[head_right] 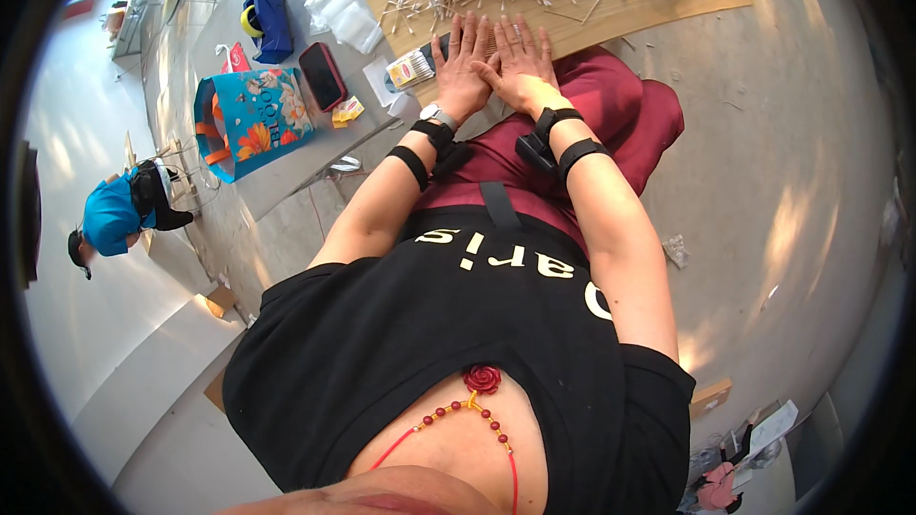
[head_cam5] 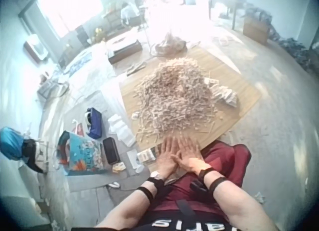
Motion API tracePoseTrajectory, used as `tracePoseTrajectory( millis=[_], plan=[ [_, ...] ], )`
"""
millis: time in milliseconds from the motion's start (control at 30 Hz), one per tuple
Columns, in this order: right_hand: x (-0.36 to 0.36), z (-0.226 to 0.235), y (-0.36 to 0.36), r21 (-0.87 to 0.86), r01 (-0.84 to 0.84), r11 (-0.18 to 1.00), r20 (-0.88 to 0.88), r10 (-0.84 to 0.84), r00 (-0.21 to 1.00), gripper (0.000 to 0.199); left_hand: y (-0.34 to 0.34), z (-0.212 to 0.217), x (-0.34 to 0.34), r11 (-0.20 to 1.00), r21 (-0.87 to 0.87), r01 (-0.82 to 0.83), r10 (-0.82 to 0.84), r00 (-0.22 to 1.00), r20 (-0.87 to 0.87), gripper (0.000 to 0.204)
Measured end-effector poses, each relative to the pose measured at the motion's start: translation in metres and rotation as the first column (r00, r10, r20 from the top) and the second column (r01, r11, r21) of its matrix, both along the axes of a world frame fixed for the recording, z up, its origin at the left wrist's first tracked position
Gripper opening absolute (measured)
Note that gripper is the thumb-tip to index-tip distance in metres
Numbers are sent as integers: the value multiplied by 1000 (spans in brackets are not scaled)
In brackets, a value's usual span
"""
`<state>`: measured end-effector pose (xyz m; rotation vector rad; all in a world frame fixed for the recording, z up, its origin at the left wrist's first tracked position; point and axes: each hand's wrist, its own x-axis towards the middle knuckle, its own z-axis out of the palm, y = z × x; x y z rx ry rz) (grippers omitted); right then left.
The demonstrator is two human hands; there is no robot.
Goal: The person organizes and aligns small white rectangular items on a wooden surface, then presses them together into groups by hand.
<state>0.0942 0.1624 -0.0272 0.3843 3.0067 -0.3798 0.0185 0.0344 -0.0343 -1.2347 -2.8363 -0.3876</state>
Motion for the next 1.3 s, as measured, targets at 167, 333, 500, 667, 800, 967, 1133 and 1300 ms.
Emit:
tracePoseTrajectory(
  millis=[167, 333, 500, 667, 800, 967, 1133, 1300],
  plan=[
    [1, 7, -3, 73, 4, 997, 45, -7, 999, 97, -25, 34, -9, 998, -54, 12, -10, 1000, 29, 79],
    [0, 15, -7, 125, -7, 992, 72, -2, 997, 97, -72, 45, -16, 985, 62, -160, 157, 986, 53, 78],
    [-4, 16, -14, 144, -8, 990, 129, -11, 992, 96, -109, 25, -10, 948, 100, -303, 282, 941, 185, 80],
    [-15, 9, -37, 102, -55, 993, 88, 46, 995, 94, -114, 11, -8, 938, 82, -336, 305, 916, 262, 82],
    [-28, 8, -58, 95, -108, 990, 58, 103, 993, 93, -106, 10, -6, 947, 58, -316, 295, 927, 231, 83],
    [-34, 2, -66, 127, -147, 981, 4, 147, 989, 87, -96, 7, -6, 954, 42, -296, 280, 934, 223, 88],
    [-34, -1, -65, 129, -150, 980, 2, 151, 989, 86, -97, -1, -6, 954, 30, -297, 283, 932, 226, 88],
    [-34, 9, -67, 82, -142, 987, 33, 139, 990, 89, -104, -13, -9, 947, 149, -286, 240, 932, 271, 86]
  ],
)
